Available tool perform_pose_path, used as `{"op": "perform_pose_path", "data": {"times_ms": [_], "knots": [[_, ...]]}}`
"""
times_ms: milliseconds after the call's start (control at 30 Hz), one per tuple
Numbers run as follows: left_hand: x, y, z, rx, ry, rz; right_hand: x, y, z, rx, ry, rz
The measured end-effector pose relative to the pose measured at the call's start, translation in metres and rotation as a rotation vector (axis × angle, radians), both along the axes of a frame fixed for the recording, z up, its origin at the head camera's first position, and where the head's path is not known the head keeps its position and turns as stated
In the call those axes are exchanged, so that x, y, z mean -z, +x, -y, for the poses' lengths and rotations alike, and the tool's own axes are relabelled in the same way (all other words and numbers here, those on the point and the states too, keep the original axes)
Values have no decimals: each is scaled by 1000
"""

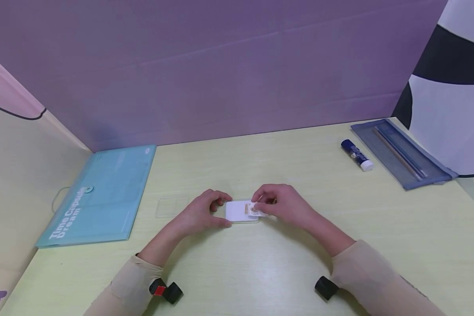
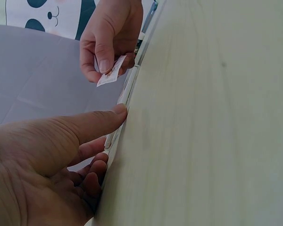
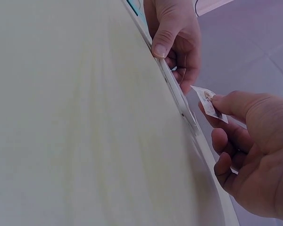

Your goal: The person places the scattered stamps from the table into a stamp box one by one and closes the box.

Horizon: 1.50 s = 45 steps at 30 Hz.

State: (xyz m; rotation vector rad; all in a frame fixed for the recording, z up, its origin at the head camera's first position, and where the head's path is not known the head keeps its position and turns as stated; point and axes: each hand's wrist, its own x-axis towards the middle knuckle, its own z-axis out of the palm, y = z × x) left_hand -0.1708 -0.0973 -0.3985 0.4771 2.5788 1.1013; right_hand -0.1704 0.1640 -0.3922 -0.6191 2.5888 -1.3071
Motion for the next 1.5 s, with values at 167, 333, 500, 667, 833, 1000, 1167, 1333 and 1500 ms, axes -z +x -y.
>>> {"op": "perform_pose_path", "data": {"times_ms": [167,333,500,667,833,1000,1167,1333,1500], "knots": [[1,-1,1,1,1,-3,1,-3,3,-6,-9,-3],[0,0,1,4,0,-3,2,-5,6,-9,-14,-4],[0,0,1,10,1,-4,2,-6,10,-12,-15,-11],[0,0,1,12,-1,-4,2,-8,13,-13,-13,-17],[0,0,1,7,-4,-3,1,-9,16,-13,-19,-10],[-1,0,1,6,-7,-3,3,-11,19,-11,-13,-2],[-1,0,1,10,-7,-3,4,-12,22,-16,-13,-6],[0,-1,1,15,-4,-8,5,-13,25,-36,-30,-4],[0,-1,1,22,-13,-16,5,-14,29,-47,-37,7]]}}
